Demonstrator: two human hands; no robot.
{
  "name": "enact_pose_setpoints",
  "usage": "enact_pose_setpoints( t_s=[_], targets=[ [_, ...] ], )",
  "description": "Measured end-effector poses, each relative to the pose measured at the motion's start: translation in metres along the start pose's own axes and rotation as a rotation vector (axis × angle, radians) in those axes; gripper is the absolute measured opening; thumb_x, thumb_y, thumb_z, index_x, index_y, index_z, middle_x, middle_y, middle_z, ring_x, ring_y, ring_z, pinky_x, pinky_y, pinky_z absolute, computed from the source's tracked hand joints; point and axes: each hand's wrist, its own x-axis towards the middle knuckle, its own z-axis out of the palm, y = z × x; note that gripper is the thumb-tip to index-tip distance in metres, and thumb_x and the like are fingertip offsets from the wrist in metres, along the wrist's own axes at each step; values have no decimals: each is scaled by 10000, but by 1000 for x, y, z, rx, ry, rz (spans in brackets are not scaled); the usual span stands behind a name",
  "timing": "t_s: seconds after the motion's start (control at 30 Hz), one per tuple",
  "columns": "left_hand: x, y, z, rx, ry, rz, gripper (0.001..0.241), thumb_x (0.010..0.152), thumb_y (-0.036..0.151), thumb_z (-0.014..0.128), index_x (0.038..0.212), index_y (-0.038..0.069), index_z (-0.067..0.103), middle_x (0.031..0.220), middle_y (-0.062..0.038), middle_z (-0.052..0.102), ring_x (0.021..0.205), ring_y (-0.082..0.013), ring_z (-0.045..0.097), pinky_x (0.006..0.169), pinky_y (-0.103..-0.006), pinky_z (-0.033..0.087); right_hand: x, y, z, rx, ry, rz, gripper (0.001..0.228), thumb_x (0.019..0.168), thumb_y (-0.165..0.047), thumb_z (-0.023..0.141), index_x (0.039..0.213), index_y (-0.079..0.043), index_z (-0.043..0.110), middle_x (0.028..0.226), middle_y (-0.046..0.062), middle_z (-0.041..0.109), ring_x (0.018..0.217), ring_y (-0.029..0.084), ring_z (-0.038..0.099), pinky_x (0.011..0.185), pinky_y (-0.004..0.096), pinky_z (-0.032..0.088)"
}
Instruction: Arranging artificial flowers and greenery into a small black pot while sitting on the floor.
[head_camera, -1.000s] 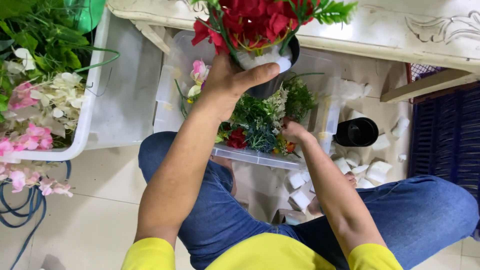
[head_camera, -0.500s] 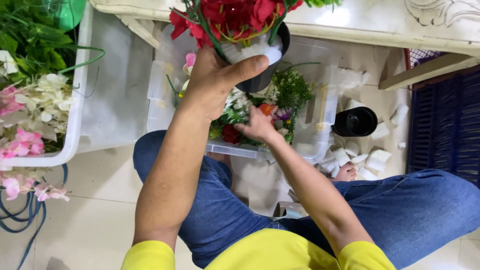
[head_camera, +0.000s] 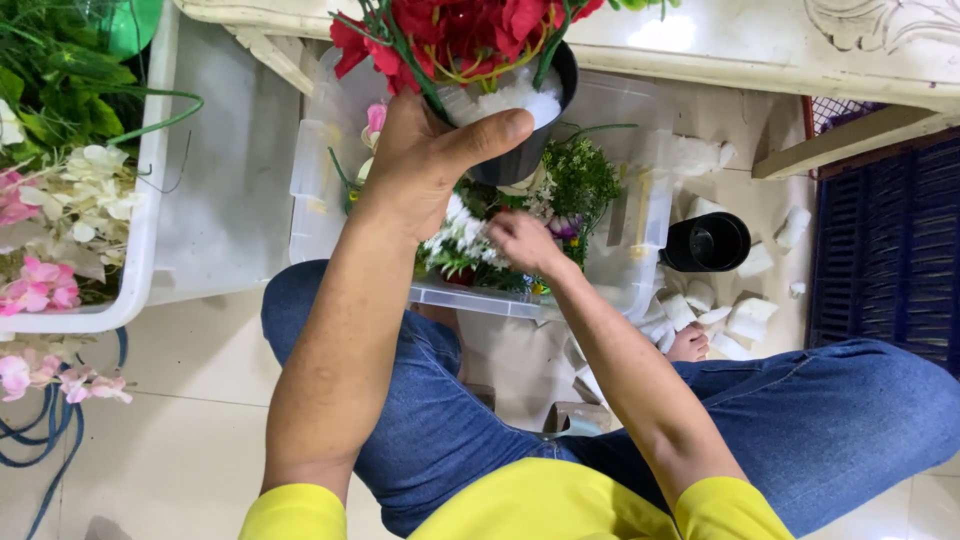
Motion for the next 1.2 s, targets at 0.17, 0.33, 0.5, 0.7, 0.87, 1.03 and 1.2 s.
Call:
enact_pose_setpoints(
  t_s=[0.17, 0.33, 0.5, 0.7, 0.87, 1.03, 1.2],
  targets=[
    [0, 3, -2, -11, -15, 27, 440, 846, 113, 857, 1238, 38, 670, 1123, -74, 747, 984, -183, 718, 892, -296, 578, 4, 1, 2, -228, 373, 2, 317, 953, -286, 547, 1161, -74, 659, 1319, 243, 434, 990, 477, 588, 842, 558, 527],
    [-2, 2, -5, -32, 4, 21, 473, 832, 119, 857, 1253, 38, 658, 1136, -77, 740, 1009, -196, 710, 921, -307, 564, 21, 26, -1, -495, 203, 40, 471, 919, -290, 558, 1325, -69, 646, 1674, 231, 117, 1271, 556, 486, 1000, 552, 509],
    [3, 1, -6, -2, 36, -3, 529, 782, 158, 857, 1238, -6, 647, 1108, -121, 738, 965, -228, 718, 865, -326, 582, 12, 11, -37, -407, 156, -69, 266, 886, -31, 577, 1145, -6, 630, 980, 213, 670, 773, 360, 662, 707, 456, 604],
    [5, -1, -6, 20, 59, -8, 466, 780, 166, 864, 1180, 9, 684, 1080, -106, 755, 948, -208, 735, 865, -296, 581, -41, -30, -124, 465, 389, -288, 204, 878, 69, 694, 1073, 10, 709, 1144, 76, 615, 931, 165, 663, 872, 259, 583],
    [4, -2, -2, -15, 54, -20, 447, 807, 123, 851, 1205, 11, 681, 1108, -88, 745, 988, -181, 711, 911, -283, 548, -88, -75, -188, 589, 330, -314, 270, 871, 61, 775, 1043, -90, 631, 791, -36, 625, 646, 33, 543, 608, 154, 443],
    [4, -5, 2, -49, 57, -25, 478, 796, 116, 851, 1225, 9, 670, 1135, -100, 738, 1015, -206, 707, 949, -312, 539, -119, -95, -219, 702, 300, -448, 335, 849, 133, 767, 1023, -70, 567, 929, 26, 662, 826, 108, 679, 808, 192, 588],
    [3, -10, 2, -15, 66, -39, 461, 804, 102, 837, 1222, 8, 666, 1120, -100, 738, 990, -213, 715, 924, -317, 551, -130, -88, -211, 837, 333, -446, 227, 934, -22, 727, 1123, -52, 604, 948, 11, 647, 828, 84, 626, 791, 200, 563]
  ],
)
